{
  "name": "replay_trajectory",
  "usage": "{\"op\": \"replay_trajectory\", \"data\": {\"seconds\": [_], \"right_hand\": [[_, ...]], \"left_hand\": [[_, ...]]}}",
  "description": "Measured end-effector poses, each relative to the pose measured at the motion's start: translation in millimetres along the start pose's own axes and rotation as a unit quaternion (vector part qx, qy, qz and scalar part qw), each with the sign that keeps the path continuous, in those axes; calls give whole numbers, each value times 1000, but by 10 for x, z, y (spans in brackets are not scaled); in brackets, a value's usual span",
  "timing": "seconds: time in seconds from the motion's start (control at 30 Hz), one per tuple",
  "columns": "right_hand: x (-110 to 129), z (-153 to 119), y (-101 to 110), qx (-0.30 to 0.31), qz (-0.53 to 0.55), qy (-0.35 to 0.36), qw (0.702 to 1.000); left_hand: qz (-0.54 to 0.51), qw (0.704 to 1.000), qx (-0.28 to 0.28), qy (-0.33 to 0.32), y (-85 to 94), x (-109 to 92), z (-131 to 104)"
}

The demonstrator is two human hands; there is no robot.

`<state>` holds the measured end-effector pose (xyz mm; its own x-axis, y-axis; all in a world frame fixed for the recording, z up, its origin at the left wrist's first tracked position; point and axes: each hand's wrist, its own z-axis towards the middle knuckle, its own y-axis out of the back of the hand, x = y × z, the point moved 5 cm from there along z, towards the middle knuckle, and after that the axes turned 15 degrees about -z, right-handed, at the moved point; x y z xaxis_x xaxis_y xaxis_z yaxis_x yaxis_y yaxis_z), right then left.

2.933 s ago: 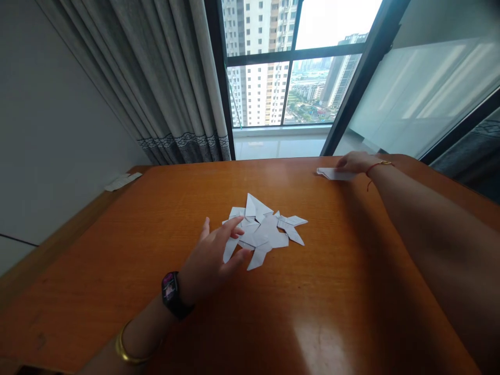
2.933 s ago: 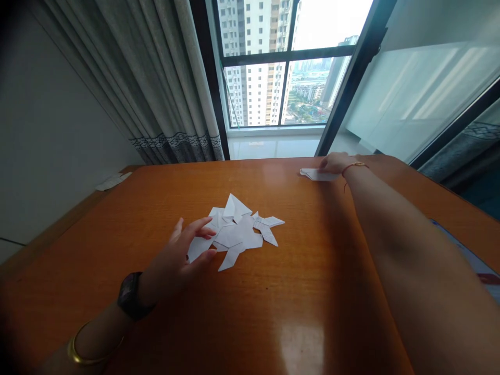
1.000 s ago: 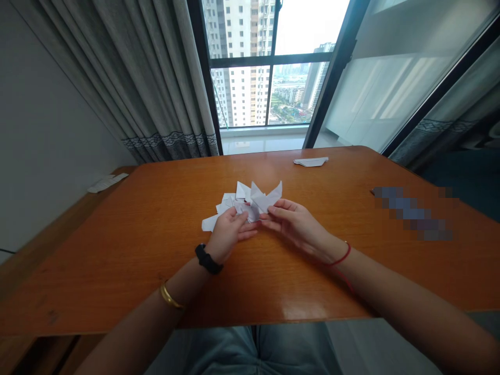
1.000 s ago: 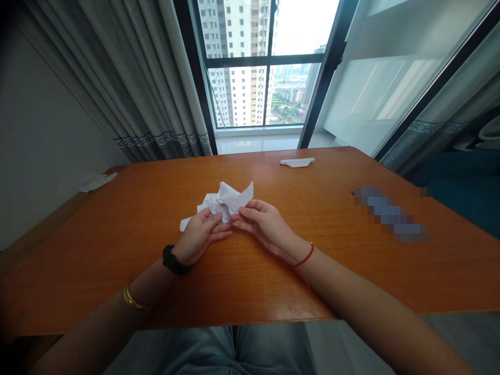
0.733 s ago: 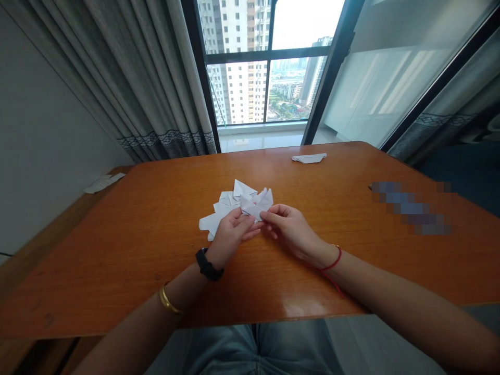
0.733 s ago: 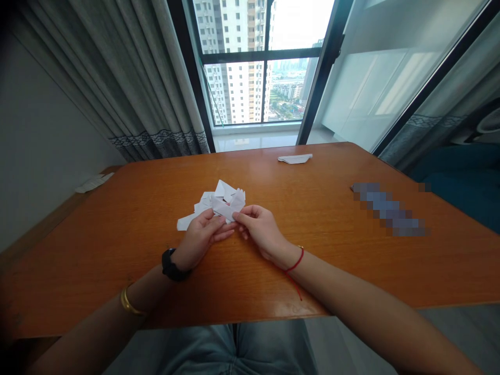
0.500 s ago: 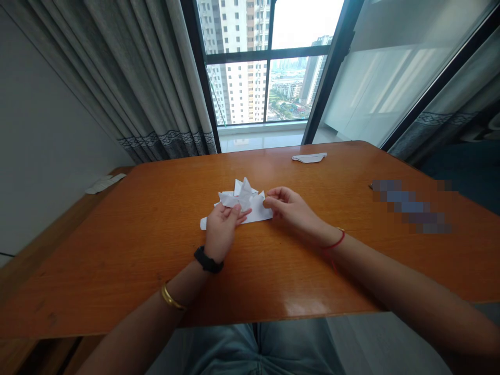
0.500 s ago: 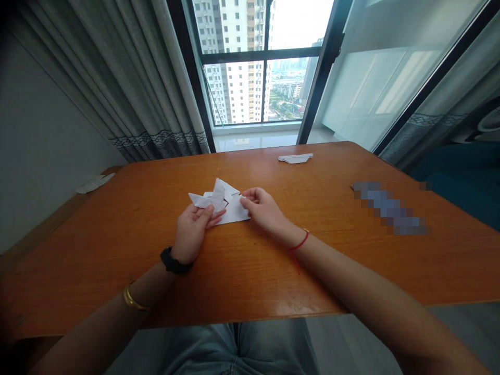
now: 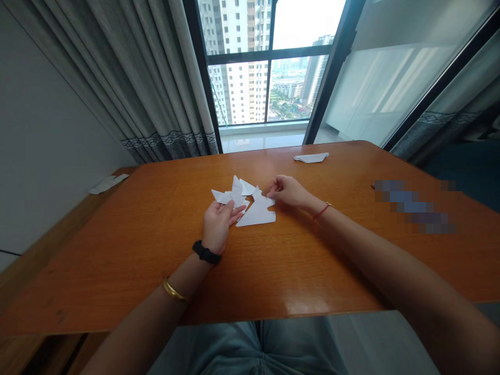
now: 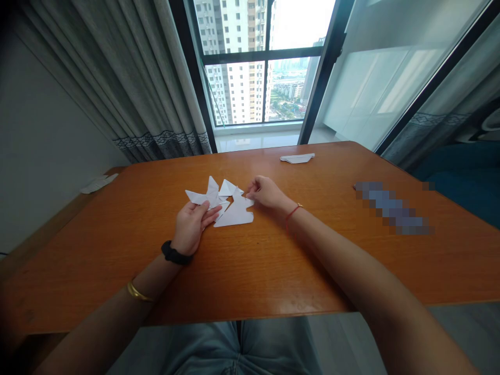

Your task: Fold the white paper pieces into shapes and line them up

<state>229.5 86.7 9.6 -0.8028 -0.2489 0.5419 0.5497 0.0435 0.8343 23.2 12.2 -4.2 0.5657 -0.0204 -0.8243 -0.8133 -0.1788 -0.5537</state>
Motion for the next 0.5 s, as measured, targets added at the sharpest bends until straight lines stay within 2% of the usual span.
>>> {"op": "replay_trajectory", "data": {"seconds": [0.1, 0.17, 0.23, 0.33, 0.43, 0.5], "right_hand": [[-46, -204, 366, -141, 66, -5, 988], [-52, -328, 489, -184, 69, 12, 980], [-60, -388, 456, -171, 27, 24, 985], [-99, -363, 237, -139, -91, 26, 986], [-157, -275, 5, -110, -191, -6, 975], [-191, -237, -92, -85, -221, -37, 971]], "left_hand": [[22, 999, 22, 37, -36, 22, -33], [40, 996, 44, 62, -64, 49, -60], [51, 994, 57, 74, -81, 67, -79], [56, 993, 65, 85, -78, 89, -85], [58, 989, 73, 115, -62, 133, -83], [61, 986, 86, 130, -65, 157, -92]]}}
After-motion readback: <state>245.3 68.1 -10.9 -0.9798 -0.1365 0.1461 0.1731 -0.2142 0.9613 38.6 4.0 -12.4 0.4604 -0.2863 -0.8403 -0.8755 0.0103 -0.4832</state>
